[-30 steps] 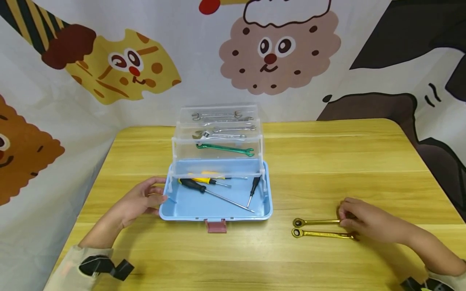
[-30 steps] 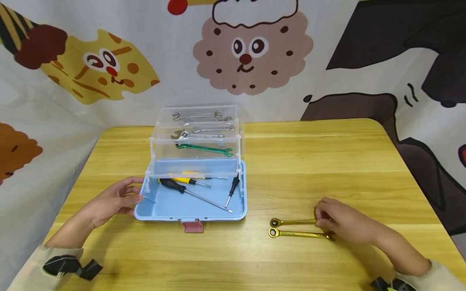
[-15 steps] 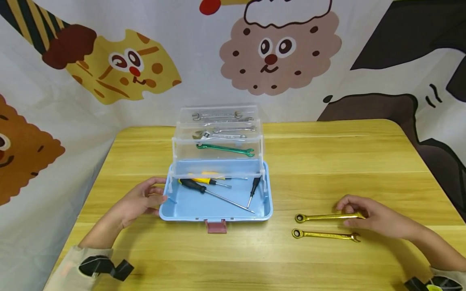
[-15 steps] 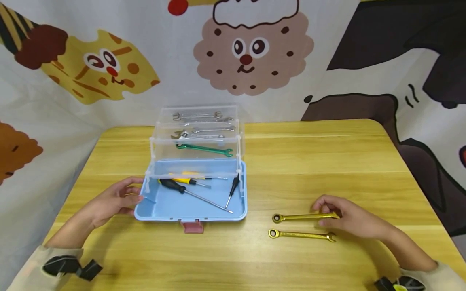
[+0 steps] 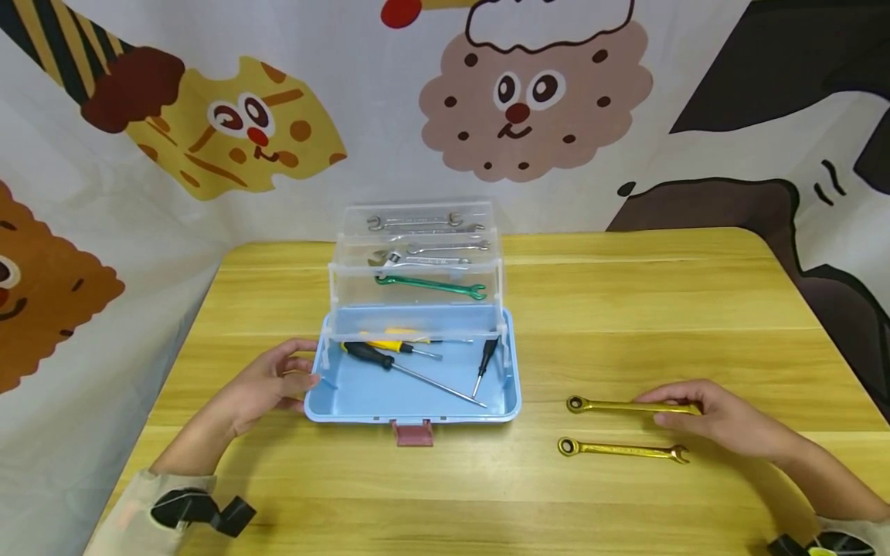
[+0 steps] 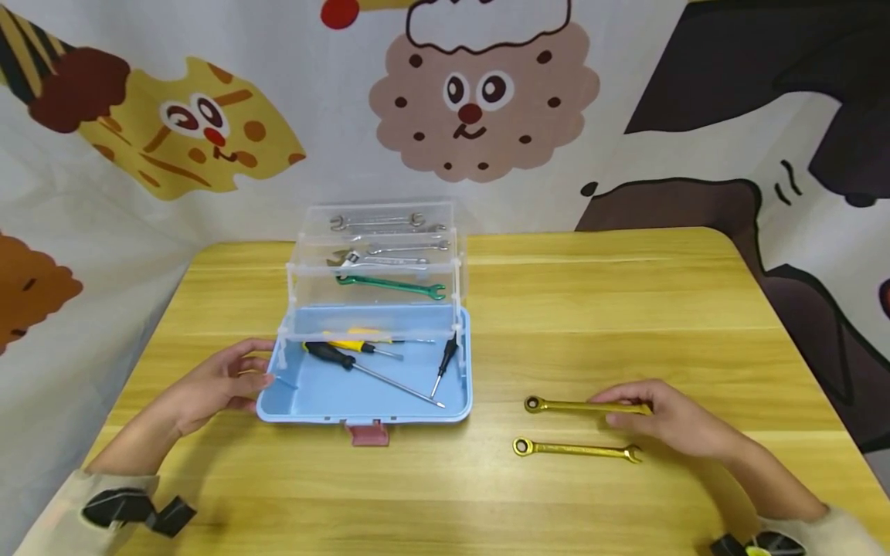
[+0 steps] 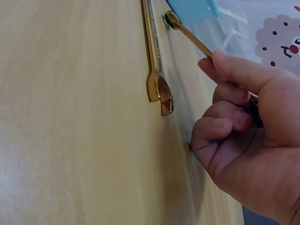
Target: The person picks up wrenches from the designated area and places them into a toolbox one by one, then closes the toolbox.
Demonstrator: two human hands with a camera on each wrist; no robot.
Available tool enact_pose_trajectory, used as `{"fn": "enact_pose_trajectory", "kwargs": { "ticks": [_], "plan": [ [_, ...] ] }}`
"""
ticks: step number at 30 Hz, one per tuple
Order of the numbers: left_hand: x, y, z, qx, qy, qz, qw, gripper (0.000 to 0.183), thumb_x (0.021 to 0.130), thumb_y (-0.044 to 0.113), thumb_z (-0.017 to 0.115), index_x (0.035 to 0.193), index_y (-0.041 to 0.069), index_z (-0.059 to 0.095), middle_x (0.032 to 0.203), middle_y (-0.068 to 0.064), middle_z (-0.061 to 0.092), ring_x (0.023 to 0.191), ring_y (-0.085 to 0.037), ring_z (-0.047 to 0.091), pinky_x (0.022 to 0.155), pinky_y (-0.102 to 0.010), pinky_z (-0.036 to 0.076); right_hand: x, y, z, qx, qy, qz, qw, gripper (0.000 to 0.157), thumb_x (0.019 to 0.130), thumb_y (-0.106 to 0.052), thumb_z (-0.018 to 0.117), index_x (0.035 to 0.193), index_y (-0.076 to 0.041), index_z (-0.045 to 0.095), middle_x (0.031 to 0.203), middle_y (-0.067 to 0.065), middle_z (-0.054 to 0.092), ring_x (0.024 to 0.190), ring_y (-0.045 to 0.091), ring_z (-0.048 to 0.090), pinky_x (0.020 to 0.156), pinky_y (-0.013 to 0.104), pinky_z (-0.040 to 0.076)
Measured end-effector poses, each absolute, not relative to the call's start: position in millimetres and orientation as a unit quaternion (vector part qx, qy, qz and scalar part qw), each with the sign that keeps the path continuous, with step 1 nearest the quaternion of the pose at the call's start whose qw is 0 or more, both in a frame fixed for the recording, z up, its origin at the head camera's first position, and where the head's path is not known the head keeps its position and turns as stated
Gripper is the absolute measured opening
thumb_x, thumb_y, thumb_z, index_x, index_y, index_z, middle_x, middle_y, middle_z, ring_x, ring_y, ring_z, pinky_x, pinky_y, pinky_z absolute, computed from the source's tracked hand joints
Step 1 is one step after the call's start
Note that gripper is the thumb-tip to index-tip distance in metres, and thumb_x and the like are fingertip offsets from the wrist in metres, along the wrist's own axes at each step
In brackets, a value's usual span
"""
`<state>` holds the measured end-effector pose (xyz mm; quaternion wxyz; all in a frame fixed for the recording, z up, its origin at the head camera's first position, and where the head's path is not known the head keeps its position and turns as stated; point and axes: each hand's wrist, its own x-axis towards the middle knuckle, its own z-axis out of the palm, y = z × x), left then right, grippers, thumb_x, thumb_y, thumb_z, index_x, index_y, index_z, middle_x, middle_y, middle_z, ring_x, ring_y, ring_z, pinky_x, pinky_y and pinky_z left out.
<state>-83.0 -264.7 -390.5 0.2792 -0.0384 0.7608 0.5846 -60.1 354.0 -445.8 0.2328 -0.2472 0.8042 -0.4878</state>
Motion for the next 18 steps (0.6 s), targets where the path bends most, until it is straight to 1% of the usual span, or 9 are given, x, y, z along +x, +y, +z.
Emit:
{"fn": "enact_pose_trajectory", "kwargs": {
  "ticks": [2, 5, 7, 16, 18],
  "plan": [
    [-83.2, -264.6, -390.2, -0.038, 0.76, 0.585, 0.28, 0.06, 0.101, 0.004, 0.062, 0.151, -0.005, 0.031, 0.113, -0.015, 0.054, 0.091, -0.023, 0.063, 0.072, -0.035, 0.06, -59.3, 352.8, -446.0, -0.237, 0.811, -0.484, 0.229, 0.031, 0.101, 0.001, 0.058, 0.13, -0.003, 0.067, 0.124, -0.002, 0.07, 0.105, 0.002, 0.061, 0.078, 0.021, 0.052],
    [-83.0, -264.7, -390.3, -0.037, 0.76, 0.585, 0.28, 0.06, 0.101, 0.004, 0.061, 0.151, -0.005, 0.031, 0.113, -0.014, 0.054, 0.09, -0.022, 0.063, 0.072, -0.035, 0.06, -58.5, 351.0, -446.9, -0.222, 0.814, -0.486, 0.227, 0.03, 0.102, -0.001, 0.058, 0.131, -0.003, 0.067, 0.127, -0.003, 0.069, 0.114, 0.002, 0.061, 0.085, 0.019, 0.052],
    [-82.9, -264.7, -390.6, -0.037, 0.76, 0.586, 0.28, 0.059, 0.101, 0.004, 0.061, 0.151, -0.005, 0.031, 0.113, -0.014, 0.054, 0.09, -0.022, 0.063, 0.072, -0.035, 0.06, -58.0, 349.5, -447.3, -0.216, 0.816, -0.488, 0.222, 0.03, 0.102, -0.001, 0.058, 0.131, -0.003, 0.067, 0.127, -0.003, 0.069, 0.114, 0.002, 0.061, 0.085, 0.018, 0.052],
    [-83.5, -265.0, -391.4, -0.037, 0.758, 0.588, 0.28, 0.059, 0.101, 0.003, 0.061, 0.151, -0.005, 0.031, 0.114, -0.015, 0.055, 0.091, -0.022, 0.063, 0.072, -0.036, 0.06, -60.0, 341.2, -442.3, -0.198, 0.838, -0.478, 0.173, 0.028, 0.099, -0.001, 0.062, 0.126, -0.003, 0.07, 0.121, -0.007, 0.071, 0.103, 0.005, 0.064, 0.076, 0.022, 0.054],
    [-83.8, -265.1, -391.5, -0.036, 0.757, 0.588, 0.281, 0.059, 0.101, 0.004, 0.061, 0.151, -0.005, 0.031, 0.115, -0.016, 0.055, 0.091, -0.022, 0.064, 0.072, -0.036, 0.06, -61.8, 339.3, -440.6, -0.196, 0.838, -0.48, 0.171, 0.028, 0.1, -0.001, 0.062, 0.126, -0.003, 0.07, 0.12, -0.004, 0.071, 0.101, 0.006, 0.064, 0.075, 0.023, 0.055]
  ]
}}
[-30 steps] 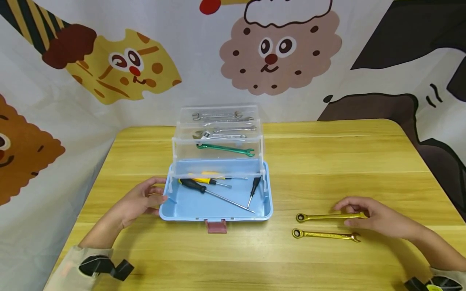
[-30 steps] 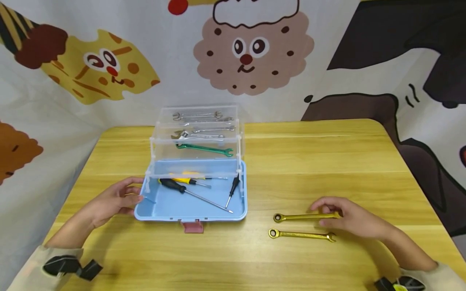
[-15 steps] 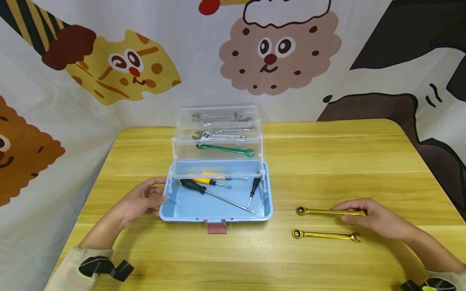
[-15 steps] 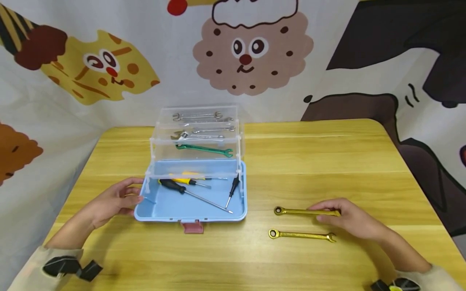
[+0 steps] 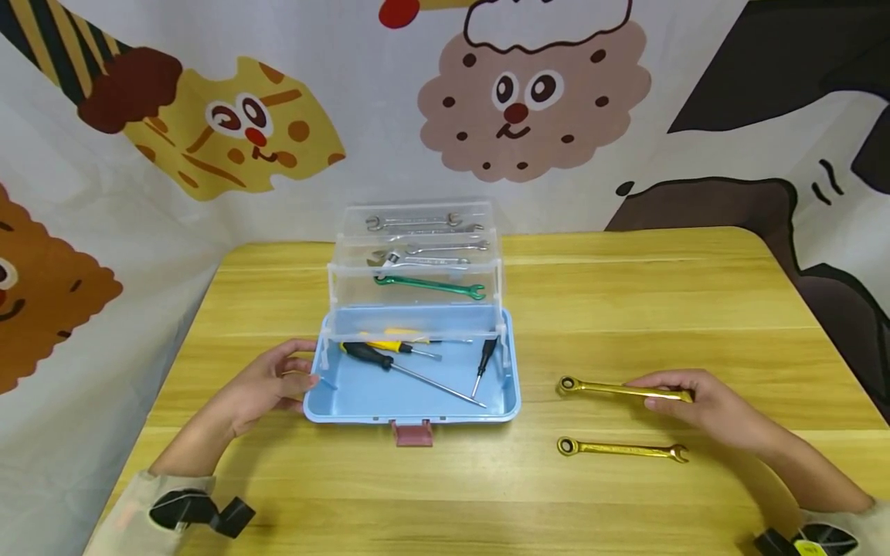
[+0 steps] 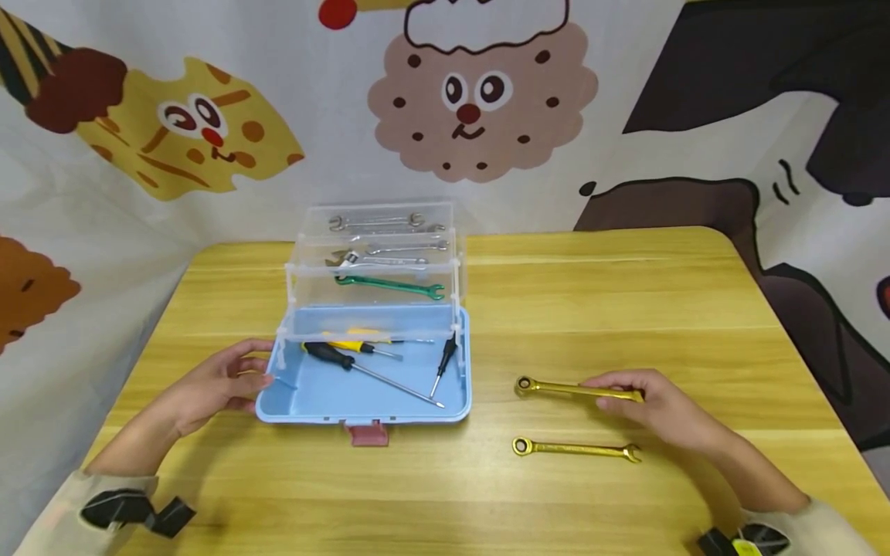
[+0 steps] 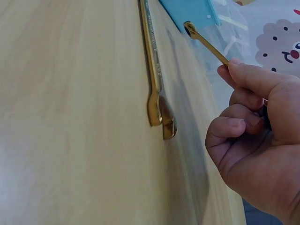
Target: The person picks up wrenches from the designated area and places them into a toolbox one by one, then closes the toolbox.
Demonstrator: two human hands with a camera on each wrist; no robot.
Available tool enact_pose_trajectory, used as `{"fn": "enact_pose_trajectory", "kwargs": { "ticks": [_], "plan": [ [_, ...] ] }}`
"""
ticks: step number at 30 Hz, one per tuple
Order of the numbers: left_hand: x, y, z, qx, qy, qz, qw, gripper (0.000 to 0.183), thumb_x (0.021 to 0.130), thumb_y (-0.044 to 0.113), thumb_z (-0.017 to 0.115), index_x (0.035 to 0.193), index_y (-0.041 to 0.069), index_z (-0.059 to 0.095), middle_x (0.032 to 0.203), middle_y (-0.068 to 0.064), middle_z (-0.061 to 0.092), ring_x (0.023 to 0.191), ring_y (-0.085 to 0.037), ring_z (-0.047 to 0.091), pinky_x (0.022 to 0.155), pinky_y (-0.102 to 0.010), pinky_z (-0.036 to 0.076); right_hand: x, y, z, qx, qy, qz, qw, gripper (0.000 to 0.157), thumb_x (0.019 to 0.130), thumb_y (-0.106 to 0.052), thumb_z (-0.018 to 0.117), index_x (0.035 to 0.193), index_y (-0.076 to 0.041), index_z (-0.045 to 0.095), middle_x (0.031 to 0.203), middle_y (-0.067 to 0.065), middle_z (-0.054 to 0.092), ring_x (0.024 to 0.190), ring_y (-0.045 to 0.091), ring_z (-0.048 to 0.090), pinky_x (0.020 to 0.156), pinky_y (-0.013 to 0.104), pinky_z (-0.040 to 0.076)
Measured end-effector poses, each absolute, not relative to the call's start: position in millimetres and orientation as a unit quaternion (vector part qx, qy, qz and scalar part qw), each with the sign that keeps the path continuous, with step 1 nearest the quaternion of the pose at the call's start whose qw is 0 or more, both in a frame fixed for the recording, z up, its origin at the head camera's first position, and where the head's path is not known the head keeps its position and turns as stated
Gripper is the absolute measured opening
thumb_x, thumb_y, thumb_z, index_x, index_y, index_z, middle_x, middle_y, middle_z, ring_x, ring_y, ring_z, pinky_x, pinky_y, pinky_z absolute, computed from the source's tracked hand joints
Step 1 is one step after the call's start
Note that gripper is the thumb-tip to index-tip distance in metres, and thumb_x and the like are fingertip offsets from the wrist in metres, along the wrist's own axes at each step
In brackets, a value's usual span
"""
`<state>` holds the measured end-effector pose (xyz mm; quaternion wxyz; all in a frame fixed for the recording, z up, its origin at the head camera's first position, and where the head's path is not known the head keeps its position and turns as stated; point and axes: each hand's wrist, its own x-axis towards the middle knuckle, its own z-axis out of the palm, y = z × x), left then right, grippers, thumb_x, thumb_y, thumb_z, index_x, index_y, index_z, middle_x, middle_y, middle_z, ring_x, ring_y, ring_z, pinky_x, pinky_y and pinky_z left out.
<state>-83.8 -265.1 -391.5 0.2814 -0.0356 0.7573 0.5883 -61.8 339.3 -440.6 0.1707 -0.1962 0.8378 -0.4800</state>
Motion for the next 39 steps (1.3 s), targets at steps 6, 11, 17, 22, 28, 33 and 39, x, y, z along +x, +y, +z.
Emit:
{"fn": "enact_pose_trajectory", "kwargs": {
  "ticks": [6, 11, 17, 22, 28, 33, 39],
  "plan": [
    [-84.2, -265.2, -390.8, -0.034, 0.758, 0.588, 0.28, 0.059, 0.101, 0.004, 0.062, 0.151, -0.005, 0.032, 0.116, -0.018, 0.055, 0.091, -0.023, 0.064, 0.072, -0.036, 0.061, -66.1, 333.4, -435.6, -0.192, 0.836, -0.488, 0.162, 0.027, 0.099, 0.0, 0.062, 0.125, -0.001, 0.07, 0.116, 0.006, 0.072, 0.096, 0.007, 0.065, 0.071, 0.026, 0.056],
    [-84.1, -265.3, -390.1, -0.032, 0.759, 0.588, 0.28, 0.058, 0.101, 0.004, 0.061, 0.15, -0.005, 0.032, 0.115, -0.018, 0.055, 0.091, -0.023, 0.064, 0.072, -0.036, 0.061, -69.4, 327.3, -429.6, -0.18, 0.851, -0.473, 0.139, 0.026, 0.099, -0.001, 0.064, 0.124, -0.003, 0.071, 0.115, 0.005, 0.072, 0.092, 0.004, 0.063, 0.068, 0.026, 0.055],
    [-84.1, -265.5, -391.1, -0.034, 0.76, 0.587, 0.279, 0.058, 0.101, 0.003, 0.061, 0.15, -0.005, 0.032, 0.115, -0.018, 0.055, 0.09, -0.023, 0.064, 0.071, -0.035, 0.061, -76.5, 319.6, -422.9, -0.181, 0.859, -0.467, 0.11, 0.027, 0.097, -0.001, 0.066, 0.123, -0.003, 0.071, 0.114, 0.006, 0.073, 0.092, 0.004, 0.059, 0.07, 0.023, 0.051],
    [-83.9, -265.4, -391.7, -0.035, 0.76, 0.586, 0.279, 0.058, 0.101, 0.003, 0.061, 0.15, -0.005, 0.032, 0.115, -0.018, 0.055, 0.09, -0.023, 0.064, 0.071, -0.035, 0.061, -82.5, 311.8, -416.8, -0.178, 0.862, -0.465, 0.097, 0.027, 0.097, -0.003, 0.067, 0.123, -0.006, 0.072, 0.116, -0.008, 0.071, 0.092, 0.005, 0.057, 0.068, 0.023, 0.049],
    [-83.9, -265.5, -391.8, -0.034, 0.761, 0.585, 0.279, 0.058, 0.101, 0.004, 0.061, 0.151, -0.005, 0.032, 0.115, -0.018, 0.055, 0.09, -0.023, 0.064, 0.071, -0.036, 0.061, -88.8, 302.4, -412.0, -0.162, 0.867, -0.463, 0.091, 0.028, 0.099, -0.009, 0.068, 0.126, -0.009, 0.071, 0.12, -0.01, 0.069, 0.087, 0.012, 0.052, 0.062, 0.028, 0.046],
    [-83.8, -265.9, -392.1, -0.036, 0.763, 0.582, 0.279, 0.058, 0.101, 0.004, 0.061, 0.151, -0.004, 0.032, 0.116, -0.018, 0.055, 0.09, -0.023, 0.063, 0.071, -0.036, 0.061, -92.9, 294.4, -406.5, -0.153, 0.864, -0.471, 0.093, 0.028, 0.099, -0.011, 0.068, 0.126, -0.01, 0.072, 0.103, 0.005, 0.067, 0.071, 0.016, 0.047, 0.054, 0.03, 0.044],
    [-83.8, -266.4, -391.9, -0.035, 0.763, 0.582, 0.279, 0.058, 0.101, 0.004, 0.061, 0.151, -0.004, 0.032, 0.116, -0.018, 0.055, 0.091, -0.023, 0.064, 0.072, -0.036, 0.061, -98.1, 284.9, -397.4, -0.153, 0.857, -0.481, 0.1, 0.027, 0.099, -0.011, 0.068, 0.126, -0.01, 0.072, 0.082, 0.006, 0.055, 0.058, 0.018, 0.041, 0.047, 0.031, 0.04]
  ]
}}
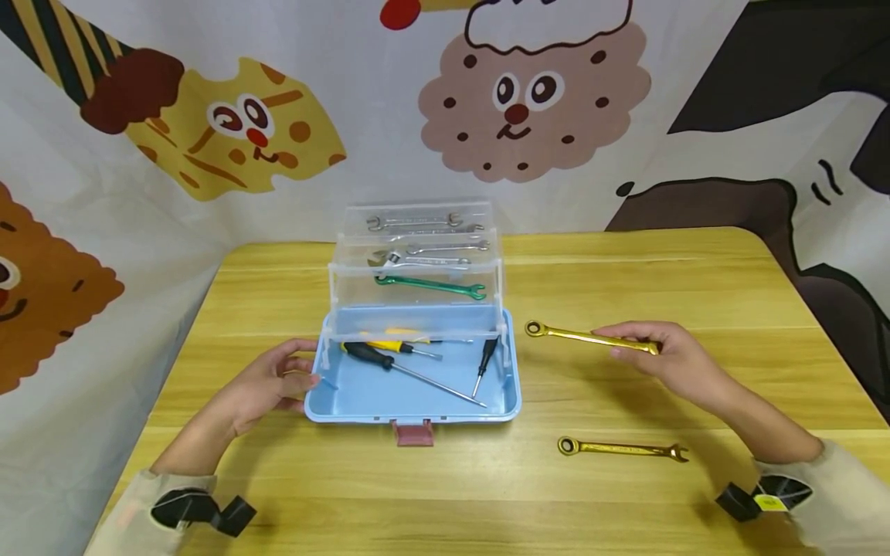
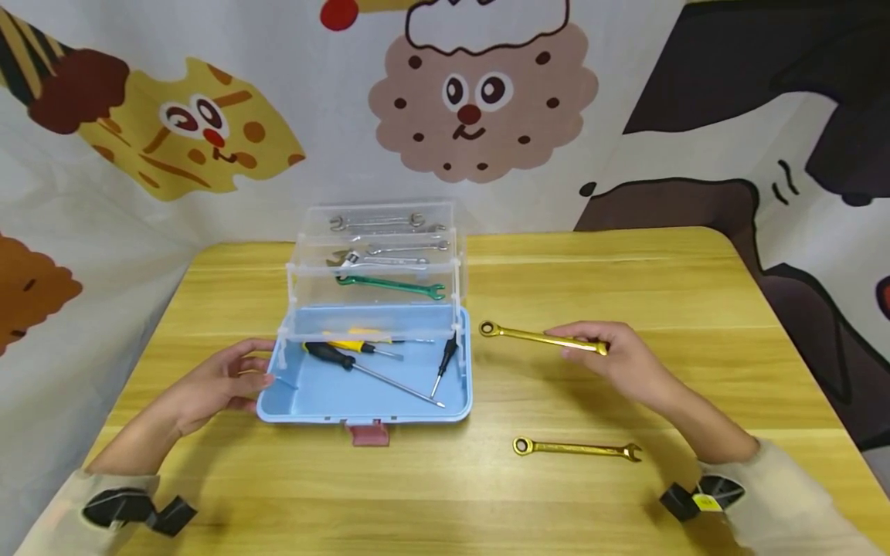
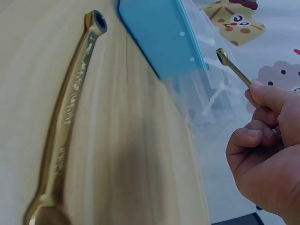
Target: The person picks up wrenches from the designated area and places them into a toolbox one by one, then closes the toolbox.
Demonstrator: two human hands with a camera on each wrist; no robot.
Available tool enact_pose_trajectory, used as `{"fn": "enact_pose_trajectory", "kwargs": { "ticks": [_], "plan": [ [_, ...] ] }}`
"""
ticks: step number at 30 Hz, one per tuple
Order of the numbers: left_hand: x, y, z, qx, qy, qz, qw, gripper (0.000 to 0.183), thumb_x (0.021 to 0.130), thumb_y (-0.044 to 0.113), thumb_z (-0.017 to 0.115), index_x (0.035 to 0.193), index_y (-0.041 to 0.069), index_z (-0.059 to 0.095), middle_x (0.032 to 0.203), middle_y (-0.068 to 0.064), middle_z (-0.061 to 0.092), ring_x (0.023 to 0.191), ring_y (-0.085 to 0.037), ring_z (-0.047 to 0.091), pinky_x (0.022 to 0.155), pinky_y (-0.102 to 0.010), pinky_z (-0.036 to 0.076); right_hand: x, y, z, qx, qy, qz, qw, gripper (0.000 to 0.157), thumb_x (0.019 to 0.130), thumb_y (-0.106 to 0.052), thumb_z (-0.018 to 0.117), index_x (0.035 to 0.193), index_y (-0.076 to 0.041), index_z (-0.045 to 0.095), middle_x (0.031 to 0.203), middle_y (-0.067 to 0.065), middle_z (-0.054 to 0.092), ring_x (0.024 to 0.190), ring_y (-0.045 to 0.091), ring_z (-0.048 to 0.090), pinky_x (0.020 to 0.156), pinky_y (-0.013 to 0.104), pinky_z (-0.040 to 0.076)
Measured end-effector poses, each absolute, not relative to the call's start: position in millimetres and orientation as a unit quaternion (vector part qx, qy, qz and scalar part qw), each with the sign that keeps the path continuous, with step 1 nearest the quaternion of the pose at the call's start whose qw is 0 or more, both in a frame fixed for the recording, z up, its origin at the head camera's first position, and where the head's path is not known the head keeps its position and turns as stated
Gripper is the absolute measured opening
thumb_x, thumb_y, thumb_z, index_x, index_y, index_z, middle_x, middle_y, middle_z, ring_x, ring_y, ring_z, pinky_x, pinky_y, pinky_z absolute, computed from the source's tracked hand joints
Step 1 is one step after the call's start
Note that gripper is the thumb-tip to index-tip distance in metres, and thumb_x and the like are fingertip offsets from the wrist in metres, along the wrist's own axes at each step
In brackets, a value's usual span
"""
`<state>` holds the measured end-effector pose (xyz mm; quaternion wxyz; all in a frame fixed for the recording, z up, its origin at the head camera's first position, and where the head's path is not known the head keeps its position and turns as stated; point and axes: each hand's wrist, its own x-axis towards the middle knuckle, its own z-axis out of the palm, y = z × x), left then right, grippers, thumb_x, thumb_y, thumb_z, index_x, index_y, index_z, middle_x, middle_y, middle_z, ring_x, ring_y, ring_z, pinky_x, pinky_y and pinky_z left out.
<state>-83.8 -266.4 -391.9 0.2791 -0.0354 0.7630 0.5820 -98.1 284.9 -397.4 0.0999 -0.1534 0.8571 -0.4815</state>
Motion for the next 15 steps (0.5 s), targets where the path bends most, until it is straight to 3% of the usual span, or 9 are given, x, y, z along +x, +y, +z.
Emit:
{"fn": "enact_pose_trajectory", "kwargs": {
  "ticks": [4, 9, 15],
  "plan": [
    [-83.6, -266.7, -391.9, -0.035, 0.763, 0.582, 0.28, 0.058, 0.101, 0.004, 0.06, 0.151, -0.004, 0.032, 0.115, -0.016, 0.055, 0.091, -0.023, 0.064, 0.071, -0.036, 0.06, -101.6, 278.4, -392.5, -0.156, 0.852, -0.488, 0.106, 0.028, 0.1, -0.013, 0.066, 0.127, -0.01, 0.071, 0.084, 0.007, 0.056, 0.058, 0.019, 0.041, 0.047, 0.032, 0.039],
    [-83.6, -266.1, -391.6, -0.032, 0.761, 0.584, 0.28, 0.058, 0.101, 0.004, 0.06, 0.151, -0.005, 0.031, 0.115, -0.016, 0.055, 0.09, -0.022, 0.064, 0.071, -0.035, 0.06, -107.3, 269.0, -387.5, -0.159, 0.844, -0.499, 0.115, 0.028, 0.101, -0.015, 0.065, 0.129, -0.011, 0.07, 0.101, 0.006, 0.064, 0.061, 0.019, 0.044, 0.05, 0.034, 0.042],
    [-83.6, -266.2, -391.1, -0.029, 0.759, 0.586, 0.281, 0.058, 0.101, 0.004, 0.06, 0.151, -0.005, 0.031, 0.116, -0.017, 0.055, 0.09, -0.023, 0.064, 0.071, -0.036, 0.061, -114.6, 256.3, -380.5, -0.151, 0.838, -0.511, 0.119, 0.029, 0.101, -0.016, 0.065, 0.129, -0.01, 0.07, 0.102, 0.004, 0.065, 0.059, 0.016, 0.046, 0.05, 0.033, 0.045]
  ]
}}
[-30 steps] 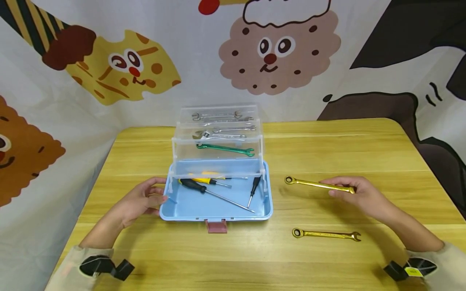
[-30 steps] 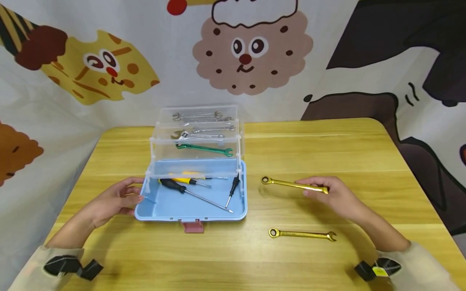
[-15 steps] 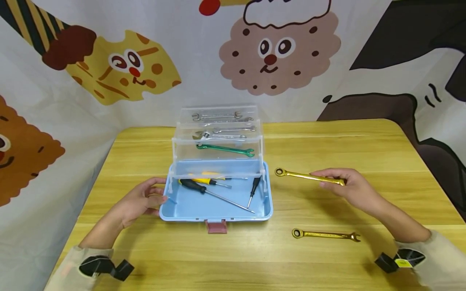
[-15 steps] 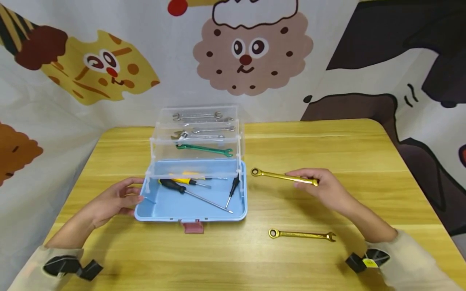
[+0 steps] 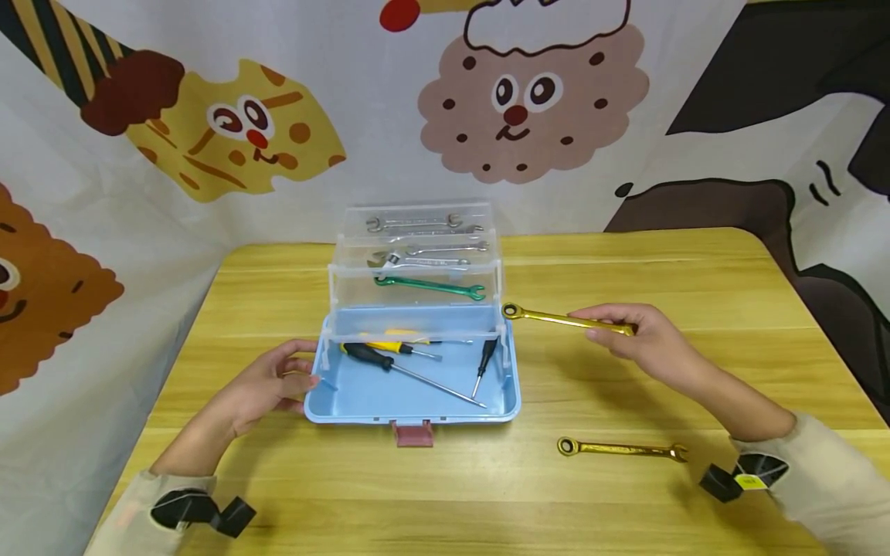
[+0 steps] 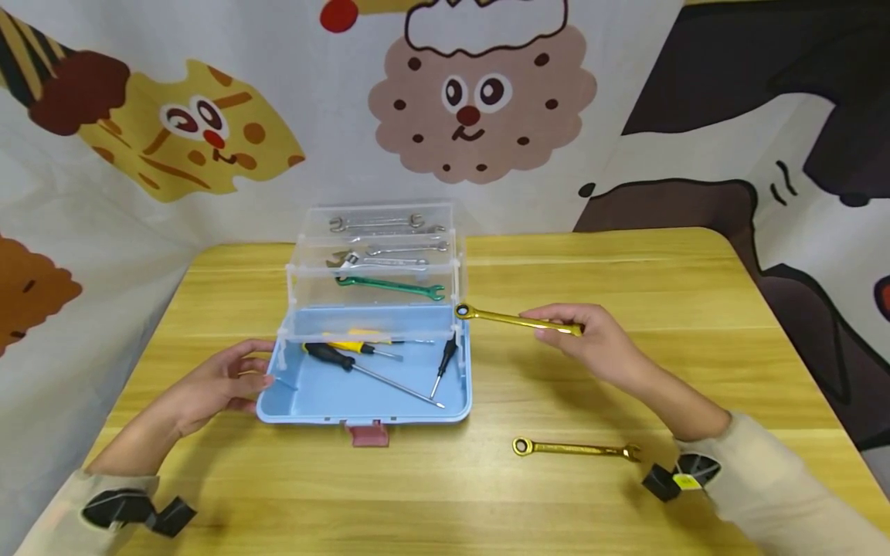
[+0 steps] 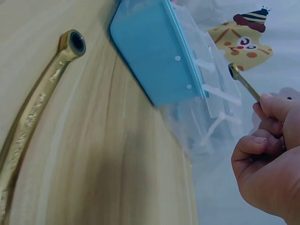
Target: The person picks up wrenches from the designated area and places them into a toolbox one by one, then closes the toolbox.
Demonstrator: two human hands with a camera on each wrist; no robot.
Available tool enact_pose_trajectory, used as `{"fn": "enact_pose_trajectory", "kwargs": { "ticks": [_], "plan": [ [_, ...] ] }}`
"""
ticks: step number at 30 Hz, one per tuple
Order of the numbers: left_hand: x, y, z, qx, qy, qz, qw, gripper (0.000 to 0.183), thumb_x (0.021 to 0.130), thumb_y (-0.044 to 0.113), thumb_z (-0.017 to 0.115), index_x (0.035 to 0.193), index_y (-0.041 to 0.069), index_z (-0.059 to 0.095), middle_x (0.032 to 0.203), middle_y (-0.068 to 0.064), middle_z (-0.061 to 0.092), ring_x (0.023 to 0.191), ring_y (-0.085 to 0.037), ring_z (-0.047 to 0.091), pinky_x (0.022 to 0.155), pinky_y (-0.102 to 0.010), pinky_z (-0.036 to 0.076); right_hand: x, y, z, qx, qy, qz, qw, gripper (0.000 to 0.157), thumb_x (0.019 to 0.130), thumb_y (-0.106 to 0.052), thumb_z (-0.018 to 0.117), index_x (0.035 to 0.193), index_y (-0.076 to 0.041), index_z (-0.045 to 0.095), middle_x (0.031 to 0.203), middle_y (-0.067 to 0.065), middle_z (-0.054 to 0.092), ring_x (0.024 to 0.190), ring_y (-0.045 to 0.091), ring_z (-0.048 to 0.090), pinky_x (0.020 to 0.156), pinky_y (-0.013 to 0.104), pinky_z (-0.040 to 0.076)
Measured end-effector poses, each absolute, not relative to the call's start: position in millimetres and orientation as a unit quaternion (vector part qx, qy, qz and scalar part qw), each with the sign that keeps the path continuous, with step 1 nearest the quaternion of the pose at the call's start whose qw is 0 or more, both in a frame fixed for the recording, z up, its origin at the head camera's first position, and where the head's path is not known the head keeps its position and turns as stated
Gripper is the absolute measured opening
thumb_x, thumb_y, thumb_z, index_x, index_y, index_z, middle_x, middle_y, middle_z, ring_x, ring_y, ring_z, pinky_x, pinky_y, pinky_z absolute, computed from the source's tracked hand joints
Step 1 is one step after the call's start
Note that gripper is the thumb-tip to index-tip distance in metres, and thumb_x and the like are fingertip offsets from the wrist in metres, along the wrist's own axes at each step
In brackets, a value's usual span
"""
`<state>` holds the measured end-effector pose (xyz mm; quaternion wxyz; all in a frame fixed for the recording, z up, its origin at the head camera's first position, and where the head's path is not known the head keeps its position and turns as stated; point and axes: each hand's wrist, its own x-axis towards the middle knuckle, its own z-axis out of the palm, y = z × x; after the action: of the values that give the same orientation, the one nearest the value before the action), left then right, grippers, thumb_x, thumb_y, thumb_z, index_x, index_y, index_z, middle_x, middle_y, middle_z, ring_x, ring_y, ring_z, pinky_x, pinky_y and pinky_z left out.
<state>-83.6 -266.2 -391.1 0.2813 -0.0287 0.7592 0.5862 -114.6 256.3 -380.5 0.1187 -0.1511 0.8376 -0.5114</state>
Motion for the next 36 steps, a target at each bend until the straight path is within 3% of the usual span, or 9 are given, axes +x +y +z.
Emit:
{"fn": "enact_pose_trajectory", "kwargs": {
  "ticks": [9, 14, 32, 36],
  "plan": [
    [-84.2, -265.5, -390.7, -0.031, 0.759, 0.587, 0.281, 0.058, 0.101, 0.003, 0.06, 0.151, -0.006, 0.031, 0.116, -0.017, 0.055, 0.091, -0.023, 0.064, 0.071, -0.036, 0.061, -125.5, 237.4, -370.8, -0.147, 0.846, -0.499, 0.119, 0.029, 0.101, -0.022, 0.066, 0.128, -0.013, 0.071, 0.115, 0.006, 0.067, 0.064, 0.018, 0.047, 0.054, 0.028, 0.046],
    [-84.3, -265.3, -390.4, -0.032, 0.755, 0.59, 0.284, 0.059, 0.101, 0.003, 0.06, 0.151, -0.005, 0.031, 0.115, -0.017, 0.054, 0.09, -0.023, 0.064, 0.071, -0.036, 0.061, -132.3, 223.4, -365.2, -0.152, 0.846, -0.496, 0.124, 0.029, 0.1, -0.023, 0.068, 0.128, -0.014, 0.072, 0.125, 0.008, 0.067, 0.074, 0.018, 0.051, 0.059, 0.027, 0.048],
    [-83.4, -266.3, -390.1, -0.031, 0.756, 0.589, 0.285, 0.059, 0.101, 0.003, 0.06, 0.151, -0.005, 0.03, 0.118, -0.019, 0.054, 0.091, -0.024, 0.064, 0.072, -0.036, 0.061, -146.0, 174.4, -353.0, -0.183, 0.828, -0.513, 0.133, 0.027, 0.1, -0.015, 0.067, 0.126, -0.011, 0.072, 0.122, 0.009, 0.068, 0.072, 0.018, 0.049, 0.059, 0.026, 0.047],
    [-83.5, -266.3, -389.6, -0.031, 0.756, 0.589, 0.285, 0.059, 0.101, 0.003, 0.06, 0.151, -0.006, 0.03, 0.117, -0.018, 0.054, 0.091, -0.024, 0.064, 0.071, -0.036, 0.061, -148.5, 163.0, -353.0, -0.188, 0.82, -0.524, 0.133, 0.027, 0.099, -0.012, 0.068, 0.125, -0.008, 0.073, 0.118, 0.01, 0.069, 0.062, 0.015, 0.044, 0.055, 0.024, 0.042]
  ]
}}
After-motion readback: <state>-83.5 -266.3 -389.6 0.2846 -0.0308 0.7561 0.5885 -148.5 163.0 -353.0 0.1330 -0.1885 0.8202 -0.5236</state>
